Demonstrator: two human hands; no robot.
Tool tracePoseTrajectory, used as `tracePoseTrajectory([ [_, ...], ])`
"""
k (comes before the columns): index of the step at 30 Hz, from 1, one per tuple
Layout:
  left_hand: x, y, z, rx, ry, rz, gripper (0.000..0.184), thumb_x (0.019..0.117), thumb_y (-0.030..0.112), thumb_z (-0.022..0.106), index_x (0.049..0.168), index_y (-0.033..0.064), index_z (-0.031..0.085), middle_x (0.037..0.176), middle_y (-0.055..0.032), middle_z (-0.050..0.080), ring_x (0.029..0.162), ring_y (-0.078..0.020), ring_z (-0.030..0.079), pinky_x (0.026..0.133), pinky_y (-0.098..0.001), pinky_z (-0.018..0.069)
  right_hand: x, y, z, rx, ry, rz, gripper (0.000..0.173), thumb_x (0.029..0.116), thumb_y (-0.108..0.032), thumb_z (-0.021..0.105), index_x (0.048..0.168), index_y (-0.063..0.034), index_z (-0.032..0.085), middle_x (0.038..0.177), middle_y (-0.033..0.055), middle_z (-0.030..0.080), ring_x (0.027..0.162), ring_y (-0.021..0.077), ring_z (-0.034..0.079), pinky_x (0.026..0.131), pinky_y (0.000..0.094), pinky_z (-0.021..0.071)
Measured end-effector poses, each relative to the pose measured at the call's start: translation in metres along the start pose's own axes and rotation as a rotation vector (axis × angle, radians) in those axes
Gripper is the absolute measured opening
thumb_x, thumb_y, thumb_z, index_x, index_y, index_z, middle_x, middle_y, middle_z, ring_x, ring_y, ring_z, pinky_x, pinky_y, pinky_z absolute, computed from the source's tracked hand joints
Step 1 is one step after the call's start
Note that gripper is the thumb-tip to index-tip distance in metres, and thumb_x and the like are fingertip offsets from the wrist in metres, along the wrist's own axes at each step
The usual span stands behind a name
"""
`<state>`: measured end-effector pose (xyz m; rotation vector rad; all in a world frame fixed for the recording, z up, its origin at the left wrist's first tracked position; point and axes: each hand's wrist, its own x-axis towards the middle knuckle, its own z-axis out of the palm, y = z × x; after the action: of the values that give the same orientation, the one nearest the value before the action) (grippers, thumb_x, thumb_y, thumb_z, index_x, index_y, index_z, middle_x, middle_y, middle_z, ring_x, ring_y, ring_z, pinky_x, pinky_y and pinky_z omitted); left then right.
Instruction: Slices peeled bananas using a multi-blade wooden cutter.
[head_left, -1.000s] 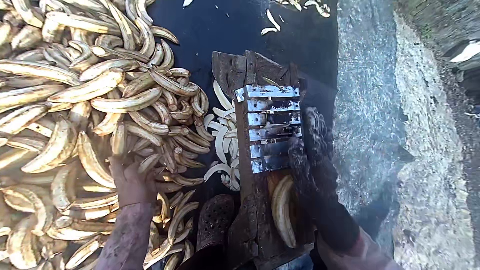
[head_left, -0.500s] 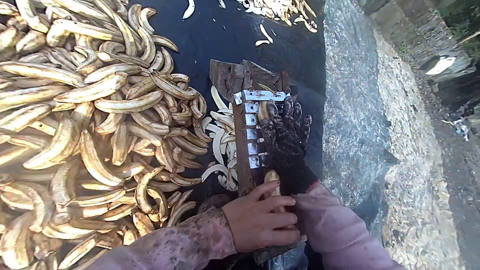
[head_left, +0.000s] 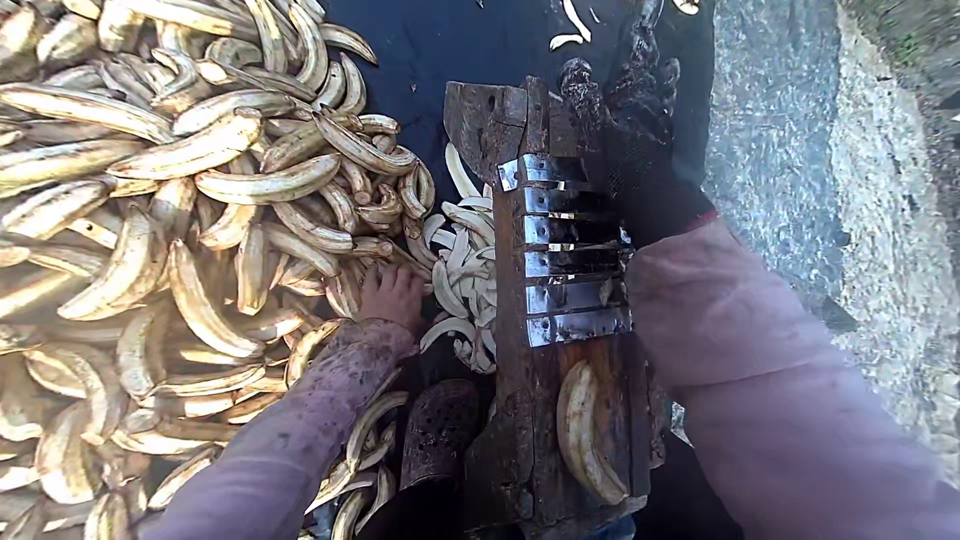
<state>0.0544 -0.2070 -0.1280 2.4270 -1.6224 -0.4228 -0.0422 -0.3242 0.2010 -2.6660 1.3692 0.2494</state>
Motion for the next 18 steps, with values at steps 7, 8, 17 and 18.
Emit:
tracePoseTrajectory([
  [7, -0.009, -0.007, -0.02, -0.333, 0.351, 0.041, 0.031, 0.0956, 0.009, 0.069, 0.123, -0.0043, 0.066, 0.127, -0.0277, 0.066, 0.122, -0.049, 0.061, 0.111, -0.0726, 0.0307, -0.131, 0.128, 0.15, 0.499, 0.401, -0.415, 0.062, 0.1064, -0.045, 0.042, 0.153, -0.0041, 0.045, 0.157, 0.0169, 0.045, 0.151, 0.03, 0.035, 0.127, 0.0571, 0.0168],
  [8, -0.017, 0.0, -0.03, -0.407, 0.467, 0.081, 0.033, 0.0991, 0.014, 0.063, 0.126, -0.0051, 0.063, 0.127, -0.0284, 0.065, 0.12, -0.0487, 0.061, 0.11, -0.0706, 0.0329, -0.156, 0.129, 0.161, 0.49, 0.379, -0.392, 0.066, 0.1055, -0.048, 0.042, 0.154, -0.004, 0.044, 0.158, 0.0183, 0.044, 0.152, 0.0314, 0.032, 0.127, 0.0587, 0.0122],
  [17, -0.092, 0.123, -0.125, -0.43, 0.366, 1.185, 0.029, 0.1062, 0.015, 0.048, 0.126, 0.025, 0.067, 0.132, -0.0004, 0.067, 0.142, -0.0262, 0.049, 0.12, -0.0603, 0.03, -0.065, 0.127, 0.161, 0.111, 0.548, -0.313, 0.052, 0.1069, -0.044, 0.042, 0.154, -0.0218, 0.049, 0.163, 0.0119, 0.038, 0.154, 0.0327, 0.027, 0.124, 0.0642, 0.0121],
  [18, -0.091, 0.131, -0.124, -0.4, 0.297, 1.247, 0.031, 0.1036, 0.012, 0.051, 0.126, 0.0247, 0.069, 0.133, -0.0006, 0.068, 0.143, -0.0277, 0.049, 0.12, -0.0621, 0.0302, -0.046, 0.125, 0.151, 0.086, 0.512, -0.297, 0.053, 0.1076, -0.045, 0.038, 0.156, -0.0251, 0.044, 0.166, 0.011, 0.033, 0.156, 0.0332, 0.023, 0.123, 0.0664, 0.0096],
])
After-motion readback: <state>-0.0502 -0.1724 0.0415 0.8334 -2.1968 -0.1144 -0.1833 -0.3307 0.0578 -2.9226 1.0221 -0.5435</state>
